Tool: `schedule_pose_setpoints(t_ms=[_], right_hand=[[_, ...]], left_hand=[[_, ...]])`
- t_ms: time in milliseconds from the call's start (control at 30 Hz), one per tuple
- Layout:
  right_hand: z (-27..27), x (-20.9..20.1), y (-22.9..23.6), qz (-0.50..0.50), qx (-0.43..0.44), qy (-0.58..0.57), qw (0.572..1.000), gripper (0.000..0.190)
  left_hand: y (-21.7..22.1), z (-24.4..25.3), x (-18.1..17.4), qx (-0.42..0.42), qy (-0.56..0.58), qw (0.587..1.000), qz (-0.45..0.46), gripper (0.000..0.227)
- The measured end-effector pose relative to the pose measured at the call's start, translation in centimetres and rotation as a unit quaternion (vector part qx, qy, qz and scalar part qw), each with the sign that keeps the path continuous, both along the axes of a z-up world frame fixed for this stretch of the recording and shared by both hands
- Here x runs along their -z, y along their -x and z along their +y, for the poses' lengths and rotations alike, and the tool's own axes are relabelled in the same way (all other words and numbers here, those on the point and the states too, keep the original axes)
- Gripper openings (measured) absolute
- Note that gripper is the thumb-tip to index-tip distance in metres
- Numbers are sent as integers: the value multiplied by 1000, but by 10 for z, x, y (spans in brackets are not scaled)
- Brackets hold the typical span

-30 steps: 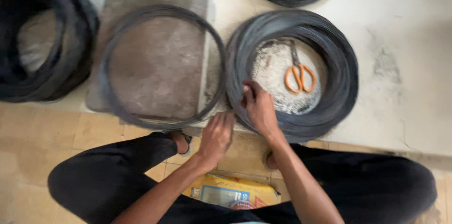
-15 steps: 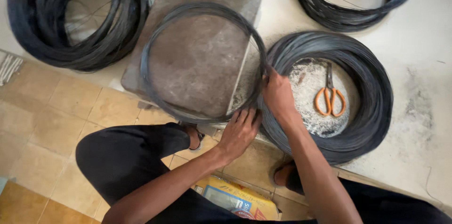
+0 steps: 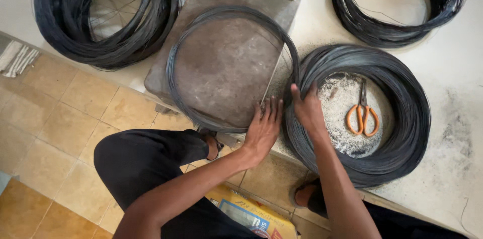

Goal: The person sits on the floor and coils a long black wire into a circular bundle on a white surface. They use orange-handled scissors to cut the wire and then continue to arrange and tighten the coil with their hands.

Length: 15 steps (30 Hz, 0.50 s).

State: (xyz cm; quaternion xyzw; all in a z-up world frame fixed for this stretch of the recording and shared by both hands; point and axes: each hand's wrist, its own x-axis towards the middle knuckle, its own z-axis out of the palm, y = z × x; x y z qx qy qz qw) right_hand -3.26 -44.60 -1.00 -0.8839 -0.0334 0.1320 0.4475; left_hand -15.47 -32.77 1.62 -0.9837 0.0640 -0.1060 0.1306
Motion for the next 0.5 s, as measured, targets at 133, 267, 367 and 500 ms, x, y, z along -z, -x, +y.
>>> schedule_pose_setpoints(t_ms=[133, 267, 367, 500], right_hand=[[21, -52, 28, 182, 26, -125, 975, 62], [31, -52, 32, 77, -8, -73, 994, 46], [43, -41, 28, 67, -14, -66, 995, 46], [58, -36, 31, 101, -5, -27, 995, 45]], left_hand=[[2, 5, -23, 8, -21, 1000, -1, 52], [0, 16, -25, -6, -37, 997, 72, 55], [-1, 30, -30, -20, -20, 996, 87, 56], [4, 41, -31, -32, -3, 991, 127, 65]])
